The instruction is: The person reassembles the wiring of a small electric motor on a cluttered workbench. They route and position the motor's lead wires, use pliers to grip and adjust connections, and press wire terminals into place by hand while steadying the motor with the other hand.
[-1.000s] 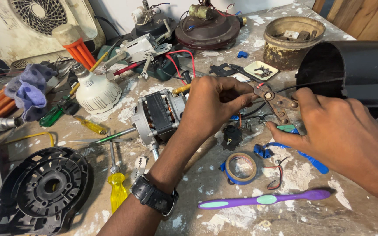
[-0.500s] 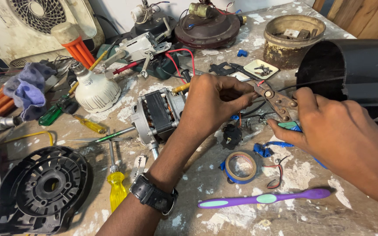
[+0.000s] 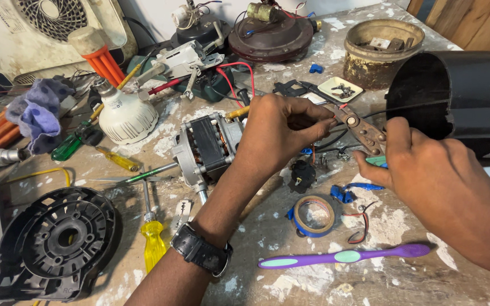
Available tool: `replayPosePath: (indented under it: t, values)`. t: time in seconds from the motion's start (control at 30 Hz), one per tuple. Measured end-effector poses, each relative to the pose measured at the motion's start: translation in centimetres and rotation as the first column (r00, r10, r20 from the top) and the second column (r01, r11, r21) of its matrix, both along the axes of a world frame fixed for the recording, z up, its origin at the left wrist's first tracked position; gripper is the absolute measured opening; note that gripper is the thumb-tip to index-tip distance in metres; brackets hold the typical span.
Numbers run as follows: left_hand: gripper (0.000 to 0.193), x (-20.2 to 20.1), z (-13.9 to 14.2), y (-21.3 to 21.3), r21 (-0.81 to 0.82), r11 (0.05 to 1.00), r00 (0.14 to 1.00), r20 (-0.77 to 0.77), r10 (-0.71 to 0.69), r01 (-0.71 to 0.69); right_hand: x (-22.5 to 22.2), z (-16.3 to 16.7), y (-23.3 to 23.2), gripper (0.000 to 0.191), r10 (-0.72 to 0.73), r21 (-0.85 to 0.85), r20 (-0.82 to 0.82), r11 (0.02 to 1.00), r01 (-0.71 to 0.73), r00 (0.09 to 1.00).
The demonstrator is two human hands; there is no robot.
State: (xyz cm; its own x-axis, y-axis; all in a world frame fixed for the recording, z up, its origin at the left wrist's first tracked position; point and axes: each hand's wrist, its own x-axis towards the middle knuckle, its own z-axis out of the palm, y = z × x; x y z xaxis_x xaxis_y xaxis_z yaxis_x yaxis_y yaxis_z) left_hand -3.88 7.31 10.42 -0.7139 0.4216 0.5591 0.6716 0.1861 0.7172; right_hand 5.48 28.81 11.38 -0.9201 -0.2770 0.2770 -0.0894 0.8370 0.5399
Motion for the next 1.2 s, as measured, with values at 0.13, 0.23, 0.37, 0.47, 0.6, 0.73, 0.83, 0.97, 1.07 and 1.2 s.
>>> replayPosePath:
  t: [0.13, 0.23, 0.37, 0.47, 0.6, 0.73, 0.83, 0.97, 1.07, 1.2]
  values:
    - [0.016, 0.1, 0.0, -0.2, 0.001, 1.0, 0.999, 0.034, -0.001, 0.001, 0.1, -0.1, -0.2, 0.059, -0.02, -0.033, 0.01, 0.999, 0.021, 1.0]
    - [0.016, 0.0, 0.0, -0.2, 0.019, 1.0, 1.0, 0.021, -0.017, 0.017, 0.0, 0.4, -0.6, 0.059, 0.076, -0.158, -0.084, 0.983, -0.089, 0.994]
    - [0.016, 0.0, 0.0, -0.3, -0.001, 1.0, 1.0, -0.01, 0.005, -0.005, -0.1, 1.3, -0.9, 0.076, 0.002, -0.348, 0.039, 0.937, 0.012, 0.999]
    - [0.017, 0.0, 0.0, -0.3, 0.015, 1.0, 1.0, -0.007, 0.004, -0.004, 0.0, 1.3, -1.5, 0.083, -0.023, -0.434, 0.127, 0.897, 0.076, 0.992]
    - [0.018, 0.1, 0.0, -0.2, 0.001, 1.0, 1.0, -0.012, 0.019, -0.019, -0.1, 1.4, -1.6, 0.083, 0.019, -0.443, 0.068, 0.897, 0.013, 0.997]
    - [0.017, 0.0, 0.1, -0.2, -0.015, 0.999, 0.999, -0.018, 0.03, -0.03, -0.3, 1.3, -1.3, 0.081, -0.013, -0.43, 0.092, 0.901, 0.052, 0.996]
    - [0.016, -0.1, 0.1, -0.2, 0.005, 1.0, 1.0, -0.021, 0.0, 0.0, -0.4, 1.2, -1.2, 0.079, 0.026, -0.435, 0.006, 0.9, -0.021, 1.0]
    - [0.017, -0.1, 0.3, -0.3, -0.013, 1.0, 1.0, 0.003, -0.011, 0.011, -0.9, 1.3, -1.0, 0.083, 0.027, -0.443, -0.01, 0.896, -0.028, 1.0]
    - [0.018, 0.0, 0.6, -0.4, -0.02, 0.999, 1.0, 0.0, -0.028, 0.028, -0.9, 1.4, -0.8, 0.078, -0.011, -0.452, 0.065, 0.891, 0.039, 0.998]
    - [0.018, 0.2, 0.9, -0.6, -0.071, 0.997, 1.0, -0.001, -0.015, 0.015, -0.9, 1.3, -0.7, 0.073, 0.02, -0.423, 0.041, 0.906, 0.0, 0.999]
